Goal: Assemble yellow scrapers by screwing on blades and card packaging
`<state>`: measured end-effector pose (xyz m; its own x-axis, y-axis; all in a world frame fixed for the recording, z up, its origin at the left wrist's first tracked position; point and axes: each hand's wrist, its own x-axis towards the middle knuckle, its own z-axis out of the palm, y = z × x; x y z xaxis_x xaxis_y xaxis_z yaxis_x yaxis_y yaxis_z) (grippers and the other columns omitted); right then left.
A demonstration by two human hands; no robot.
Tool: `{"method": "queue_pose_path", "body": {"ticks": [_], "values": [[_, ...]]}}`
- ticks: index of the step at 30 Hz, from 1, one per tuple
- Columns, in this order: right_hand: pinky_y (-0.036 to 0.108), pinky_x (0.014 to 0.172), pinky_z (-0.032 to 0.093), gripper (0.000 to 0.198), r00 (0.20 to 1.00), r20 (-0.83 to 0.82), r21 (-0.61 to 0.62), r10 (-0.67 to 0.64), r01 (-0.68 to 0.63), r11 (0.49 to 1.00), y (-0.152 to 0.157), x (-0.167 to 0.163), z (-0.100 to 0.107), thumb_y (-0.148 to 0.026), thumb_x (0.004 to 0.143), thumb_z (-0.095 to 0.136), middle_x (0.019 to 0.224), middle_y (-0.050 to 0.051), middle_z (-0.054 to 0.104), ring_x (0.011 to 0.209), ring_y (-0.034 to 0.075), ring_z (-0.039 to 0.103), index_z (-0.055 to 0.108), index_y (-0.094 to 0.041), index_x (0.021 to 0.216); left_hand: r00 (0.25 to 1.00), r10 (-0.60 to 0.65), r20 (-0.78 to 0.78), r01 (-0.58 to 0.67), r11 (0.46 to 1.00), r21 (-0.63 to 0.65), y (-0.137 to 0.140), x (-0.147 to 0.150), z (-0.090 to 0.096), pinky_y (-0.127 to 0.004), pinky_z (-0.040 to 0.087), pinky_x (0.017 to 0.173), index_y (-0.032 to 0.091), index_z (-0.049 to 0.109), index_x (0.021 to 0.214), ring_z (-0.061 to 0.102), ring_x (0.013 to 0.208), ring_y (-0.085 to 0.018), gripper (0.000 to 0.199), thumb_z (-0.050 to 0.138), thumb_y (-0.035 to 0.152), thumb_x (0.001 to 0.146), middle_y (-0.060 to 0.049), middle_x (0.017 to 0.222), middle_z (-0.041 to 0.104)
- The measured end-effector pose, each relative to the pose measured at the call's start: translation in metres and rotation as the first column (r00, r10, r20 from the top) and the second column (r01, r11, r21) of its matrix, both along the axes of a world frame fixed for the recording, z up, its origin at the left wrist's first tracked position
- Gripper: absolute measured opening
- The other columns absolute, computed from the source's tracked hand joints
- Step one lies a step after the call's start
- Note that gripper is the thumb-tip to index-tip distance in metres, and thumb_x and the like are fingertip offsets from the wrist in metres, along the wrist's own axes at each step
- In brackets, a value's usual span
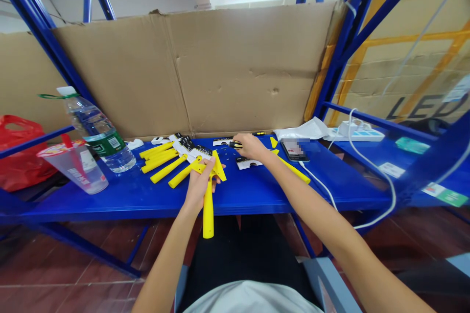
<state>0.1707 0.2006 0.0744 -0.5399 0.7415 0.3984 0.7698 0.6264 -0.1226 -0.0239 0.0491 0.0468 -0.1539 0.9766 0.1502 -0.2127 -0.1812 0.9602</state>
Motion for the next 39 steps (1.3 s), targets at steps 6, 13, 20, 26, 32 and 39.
{"method": "queue_pose_path", "body": {"ticks": [6,13,20,26,32,39], "values": [[0.033,0.089,0.052,0.025,0.97,0.036,-0.049,-0.239,0.241,0.969,0.012,0.022,0.005,-0.021,0.095,0.071,0.118,0.014,0.083,0.112,0.031,0.076,0.08,-0.022,0.119,0.999,0.038,-0.035,-0.039,0.999,-0.02,0.002,0.0,-0.003,-0.017,0.04,0.036,0.018,0.071,0.095,0.059,0.052,-0.011,0.05,0.091,0.061,0.079,-0.003,0.078,0.072],[0.039,0.096,0.056,0.034,0.877,0.072,-0.113,-0.475,0.481,0.87,0.032,0.047,-0.005,-0.02,0.095,0.072,0.124,0.022,0.08,0.116,0.036,0.077,0.079,-0.018,0.128,0.997,0.002,-0.074,-0.003,1.0,-0.023,0.005,0.001,-0.008,-0.019,0.042,0.034,0.018,0.069,0.096,0.06,0.051,-0.013,0.047,0.094,0.051,0.073,-0.001,0.072,0.065],[0.041,0.1,0.056,0.045,0.85,0.07,-0.169,-0.522,0.525,0.834,0.044,0.055,-0.019,-0.017,0.094,0.073,0.133,0.024,0.076,0.122,0.037,0.075,0.072,-0.017,0.139,0.992,-0.019,-0.128,0.017,1.0,-0.018,0.006,0.001,-0.01,-0.02,0.044,0.033,0.016,0.069,0.109,0.066,0.052,-0.014,0.052,0.095,0.041,0.072,-0.003,0.088,0.07],[0.036,0.099,0.054,0.038,0.885,0.055,-0.192,-0.462,0.463,0.865,0.047,0.051,-0.022,-0.023,0.097,0.076,0.136,0.021,0.075,0.124,0.034,0.074,0.075,-0.019,0.135,0.99,-0.031,-0.139,0.029,1.0,-0.011,0.006,0.002,-0.011,-0.019,0.045,0.033,0.016,0.069,0.11,0.067,0.052,-0.013,0.051,0.094,0.041,0.074,-0.005,0.095,0.072],[0.027,0.087,0.052,0.035,0.926,0.039,-0.233,-0.375,0.374,0.898,0.051,0.047,-0.025,-0.048,0.095,0.083,0.118,0.013,0.081,0.11,0.026,0.077,0.081,-0.02,0.115,0.989,-0.047,-0.144,0.047,0.999,-0.007,0.006,0.001,-0.014,-0.02,0.047,0.035,0.015,0.07,0.112,0.066,0.051,-0.012,0.048,0.092,0.038,0.076,-0.007,0.095,0.076],[0.028,0.078,0.052,0.03,0.922,0.072,-0.298,-0.381,0.385,0.874,0.064,0.048,-0.033,-0.042,0.096,0.085,0.103,0.015,0.083,0.096,0.026,0.078,0.081,-0.014,0.103,0.99,-0.055,-0.133,0.055,0.998,-0.003,0.005,0.002,-0.012,-0.021,0.047,0.034,0.016,0.07,0.111,0.072,0.054,-0.017,0.05,0.094,0.04,0.075,-0.008,0.091,0.076]]}}
